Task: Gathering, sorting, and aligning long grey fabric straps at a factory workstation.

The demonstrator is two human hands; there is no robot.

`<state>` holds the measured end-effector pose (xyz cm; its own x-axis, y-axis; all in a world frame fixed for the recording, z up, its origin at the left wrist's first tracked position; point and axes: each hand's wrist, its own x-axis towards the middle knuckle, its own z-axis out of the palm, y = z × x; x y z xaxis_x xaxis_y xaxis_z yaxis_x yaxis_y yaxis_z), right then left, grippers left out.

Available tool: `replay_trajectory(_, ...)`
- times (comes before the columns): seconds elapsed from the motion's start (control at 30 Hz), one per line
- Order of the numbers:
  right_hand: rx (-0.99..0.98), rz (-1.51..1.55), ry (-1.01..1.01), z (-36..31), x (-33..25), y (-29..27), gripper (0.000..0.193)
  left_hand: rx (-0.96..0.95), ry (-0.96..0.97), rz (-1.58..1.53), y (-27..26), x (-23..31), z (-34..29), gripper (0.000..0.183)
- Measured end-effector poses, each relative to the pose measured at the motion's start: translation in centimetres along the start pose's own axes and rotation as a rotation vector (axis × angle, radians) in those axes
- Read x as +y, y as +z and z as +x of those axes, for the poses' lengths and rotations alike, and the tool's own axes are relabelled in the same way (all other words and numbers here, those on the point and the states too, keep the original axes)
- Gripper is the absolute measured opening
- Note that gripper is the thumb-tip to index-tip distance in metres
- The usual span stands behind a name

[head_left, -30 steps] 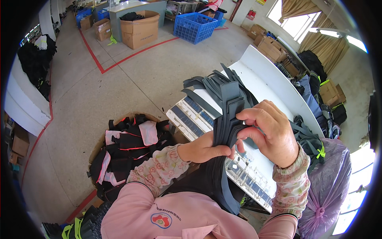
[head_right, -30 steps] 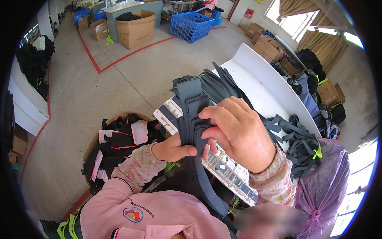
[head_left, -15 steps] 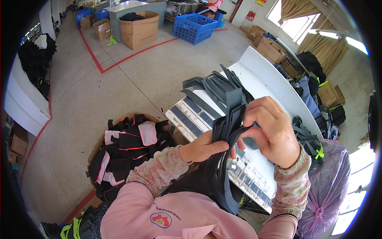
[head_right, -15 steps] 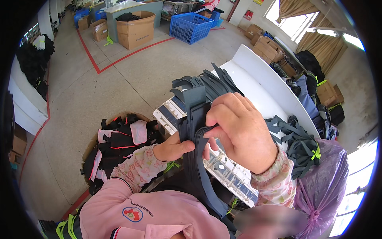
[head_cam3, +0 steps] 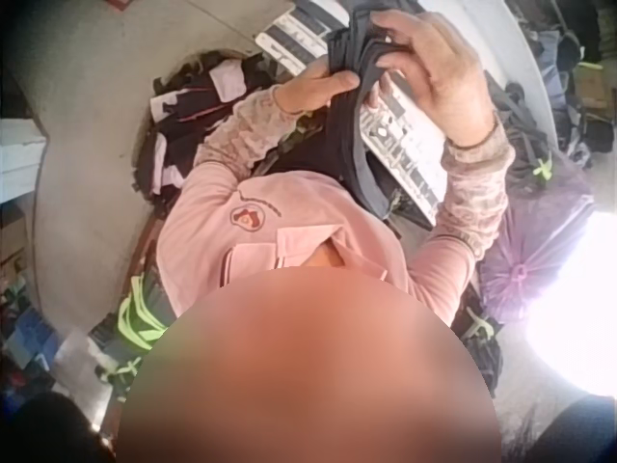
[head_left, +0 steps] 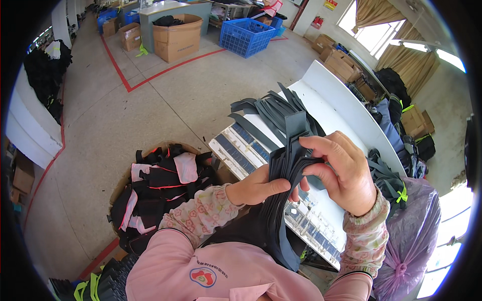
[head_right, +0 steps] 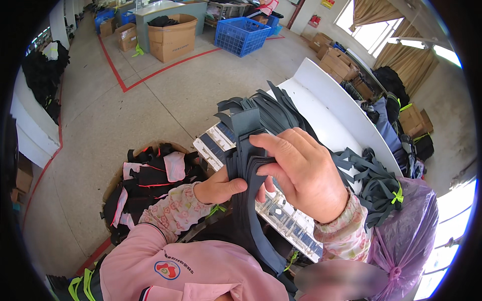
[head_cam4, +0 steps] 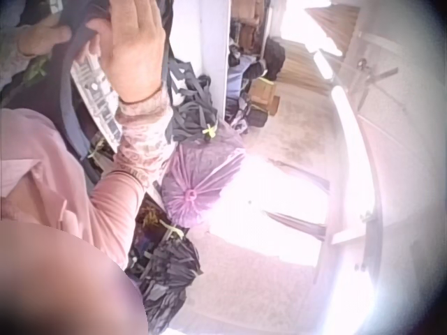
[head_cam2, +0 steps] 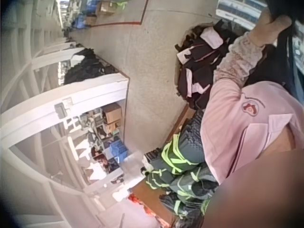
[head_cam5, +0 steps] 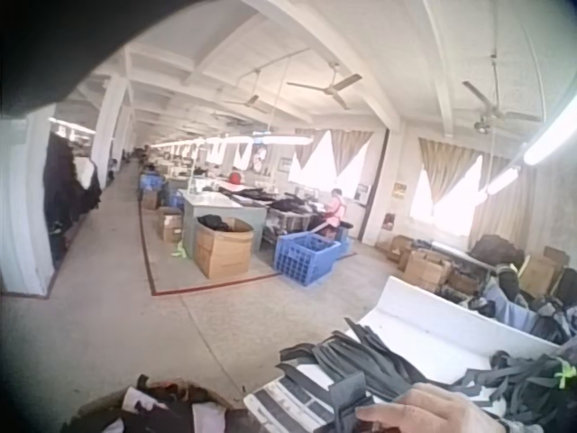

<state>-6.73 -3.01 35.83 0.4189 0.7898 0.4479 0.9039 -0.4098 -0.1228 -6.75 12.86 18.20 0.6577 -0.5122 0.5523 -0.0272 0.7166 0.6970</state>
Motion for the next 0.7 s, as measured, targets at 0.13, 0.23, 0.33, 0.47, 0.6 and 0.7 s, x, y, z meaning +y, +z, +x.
replay_trajectory(0.13, -0.081, 0.101, 0.095, 0.0, 0.3, -0.5, 0.038, -0.032, -0.012, 0.042, -0.3, -0.1, -0.1, 0.038)
replay_trajectory(0.23, -0.111, 0.172, 0.136, -0.1, 0.5, -0.5, 0.034, -0.055, -0.036, 0.081, -0.5, -0.3, -0.2, 0.038)
replay_trajectory(0.33, -0.156, 0.201, 0.129, -0.2, 0.9, -0.8, 0.032, -0.068, -0.033, 0.076, -0.5, -0.5, -0.2, 0.037)
replay_trajectory(0.47, -0.132, 0.223, 0.16, -0.2, 0.6, -0.5, 0.032, -0.066, -0.039, 0.073, -0.5, -0.5, -0.2, 0.036)
replay_trajectory(0.6, -0.167, 0.095, 0.097, 0.1, 0.3, -0.7, 0.034, -0.052, -0.039, 0.038, -0.5, -0.6, -0.2, 0.035)
replay_trajectory(0.7, -0.138, 0.039, 0.041, 0.1, 0.2, -0.4, 0.033, -0.046, -0.044, 0.038, -0.5, -0.5, -0.2, 0.033)
